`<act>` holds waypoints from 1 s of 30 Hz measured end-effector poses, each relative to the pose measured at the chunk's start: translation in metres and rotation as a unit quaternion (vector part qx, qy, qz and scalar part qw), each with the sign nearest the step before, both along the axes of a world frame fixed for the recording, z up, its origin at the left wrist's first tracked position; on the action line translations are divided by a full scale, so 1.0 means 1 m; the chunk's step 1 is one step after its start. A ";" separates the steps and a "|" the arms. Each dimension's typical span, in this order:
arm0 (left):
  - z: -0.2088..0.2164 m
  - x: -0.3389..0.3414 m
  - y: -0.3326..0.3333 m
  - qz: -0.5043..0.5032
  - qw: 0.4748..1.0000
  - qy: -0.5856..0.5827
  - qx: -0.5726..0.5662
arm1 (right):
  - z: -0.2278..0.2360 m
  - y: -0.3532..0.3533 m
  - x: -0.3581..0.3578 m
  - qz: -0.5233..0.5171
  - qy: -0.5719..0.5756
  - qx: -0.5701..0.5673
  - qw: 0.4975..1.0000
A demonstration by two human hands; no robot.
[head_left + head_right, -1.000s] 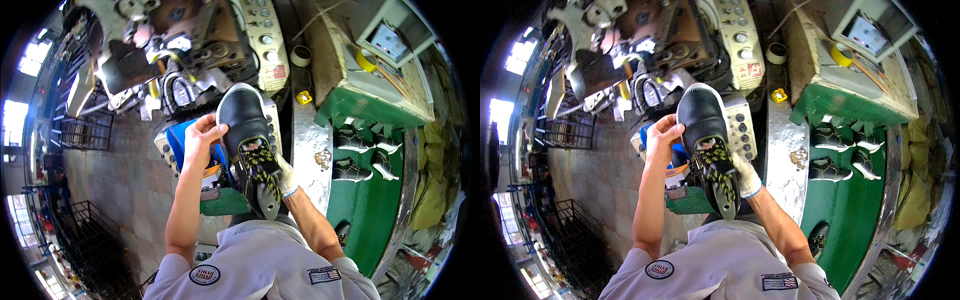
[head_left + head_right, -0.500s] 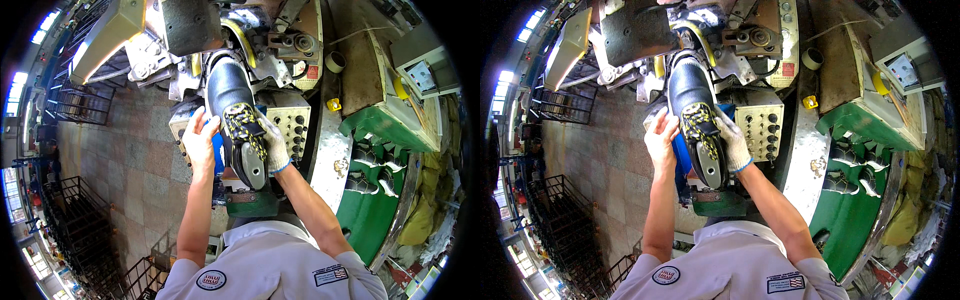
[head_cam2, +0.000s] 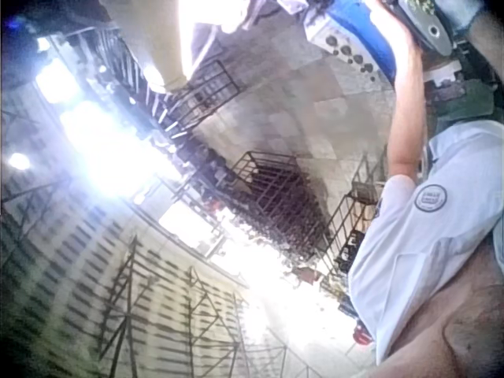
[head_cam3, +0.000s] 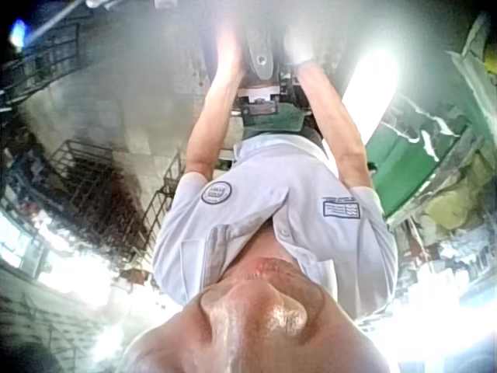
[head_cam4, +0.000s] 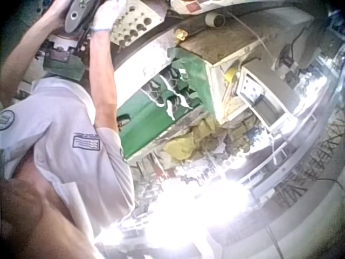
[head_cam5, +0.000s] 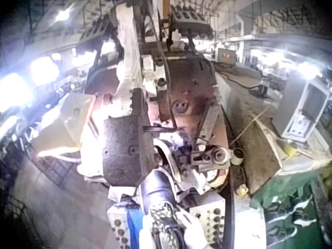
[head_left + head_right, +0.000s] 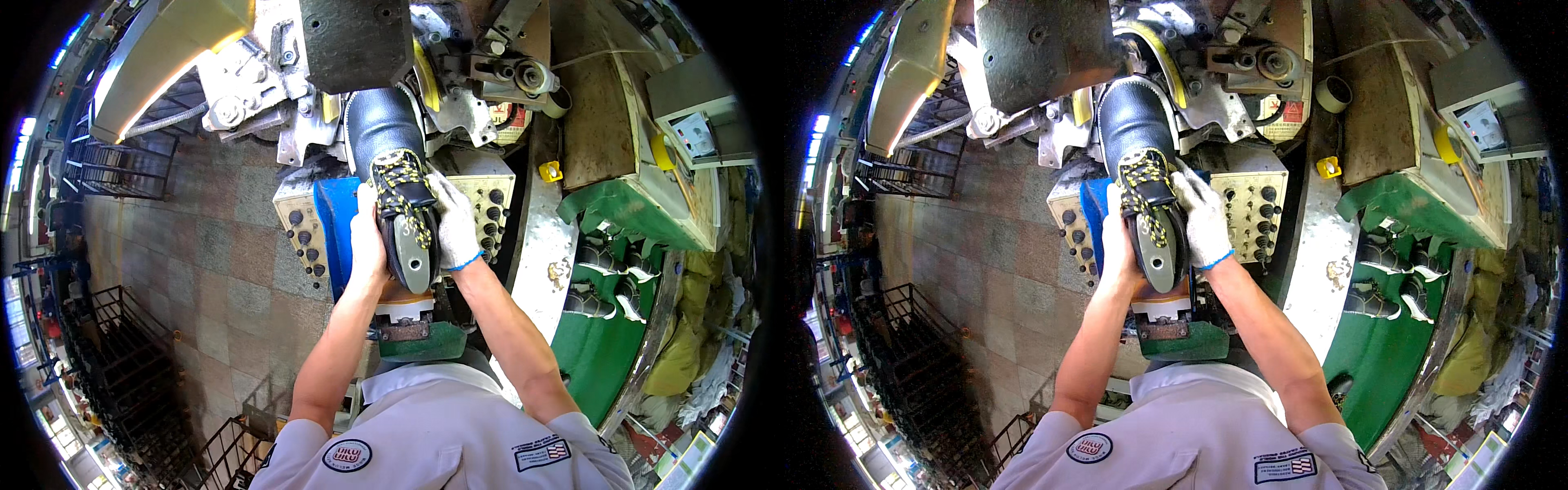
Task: The person operates a lasting machine to shape the upper of shoes, removes them from a conveyor belt, and carries them across a factory floor to another workstation.
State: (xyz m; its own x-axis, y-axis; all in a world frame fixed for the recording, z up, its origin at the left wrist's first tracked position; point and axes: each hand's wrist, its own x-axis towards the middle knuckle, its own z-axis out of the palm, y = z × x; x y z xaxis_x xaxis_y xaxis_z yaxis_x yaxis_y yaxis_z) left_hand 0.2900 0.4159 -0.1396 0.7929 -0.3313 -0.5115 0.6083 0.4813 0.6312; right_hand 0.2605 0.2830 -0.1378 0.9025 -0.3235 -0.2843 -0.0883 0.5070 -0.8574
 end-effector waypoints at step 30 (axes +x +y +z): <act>0.024 0.025 0.026 -0.067 0.986 -0.043 0.148 | 0.005 0.042 0.007 -0.085 0.021 0.177 0.980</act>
